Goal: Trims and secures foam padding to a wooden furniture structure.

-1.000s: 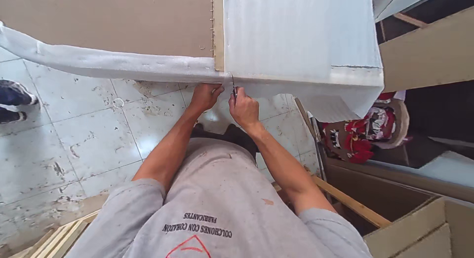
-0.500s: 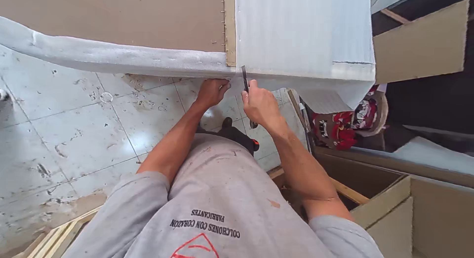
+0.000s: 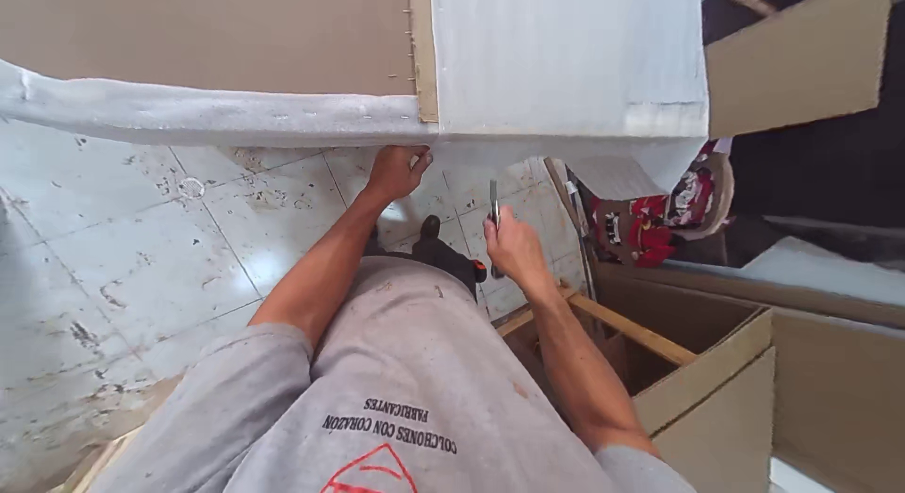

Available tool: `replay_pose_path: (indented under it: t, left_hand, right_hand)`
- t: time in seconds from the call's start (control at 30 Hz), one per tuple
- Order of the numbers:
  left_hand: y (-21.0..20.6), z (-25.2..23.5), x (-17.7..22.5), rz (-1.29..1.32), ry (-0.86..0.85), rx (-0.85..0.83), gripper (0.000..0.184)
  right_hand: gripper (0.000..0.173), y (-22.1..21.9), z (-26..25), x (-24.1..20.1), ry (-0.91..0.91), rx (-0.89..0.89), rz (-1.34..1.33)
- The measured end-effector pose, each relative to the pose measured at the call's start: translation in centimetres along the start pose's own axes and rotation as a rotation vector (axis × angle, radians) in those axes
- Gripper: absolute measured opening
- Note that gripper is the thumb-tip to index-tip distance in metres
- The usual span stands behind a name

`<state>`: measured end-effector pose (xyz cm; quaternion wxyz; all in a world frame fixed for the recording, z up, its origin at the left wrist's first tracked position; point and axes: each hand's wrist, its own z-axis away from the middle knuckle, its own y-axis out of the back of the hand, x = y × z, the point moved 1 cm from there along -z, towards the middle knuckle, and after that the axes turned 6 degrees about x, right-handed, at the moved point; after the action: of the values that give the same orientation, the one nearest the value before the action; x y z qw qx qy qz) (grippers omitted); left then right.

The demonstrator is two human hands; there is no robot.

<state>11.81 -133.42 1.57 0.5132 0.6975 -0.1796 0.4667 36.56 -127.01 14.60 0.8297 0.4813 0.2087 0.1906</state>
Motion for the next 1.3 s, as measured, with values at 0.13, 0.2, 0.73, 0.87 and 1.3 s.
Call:
replay_pose_path:
  t: [0.13,0.2,0.73,0.87,1.3]
  left_hand:
    - [-0.1,-0.6,1.7,0.017,0.060,-0.070,0.041]
    - [0.0,-0.9,1.6,-0.026,0.055,-0.087,0.042]
    - [0.4,-1.6,0.2,-0.177,-0.034,-0.108,0.042]
    - [0.8,-1.2,-0.3,-0.154,0.012,-0.176,0.038]
    - [1.3,1.6,2.3,0.057,0.148,-0.028,0.050]
  right_hand:
    - [0.034,-1.5,-3.0,-2.2,0.181,0.479,-0.103]
    - [0.028,-2.8,-4.9,-3.7,0.255,0.568,-0.146]
    - [0.028,-4.2,-10.0,-6.3,0.303,0.626,-0.031]
    - [0.026,-4.7,-11.1,-6.0,0.333,0.645,-0.025]
    - [0.044,-19.8,-0.5,10.3,-0.133,-0.162,-0.039]
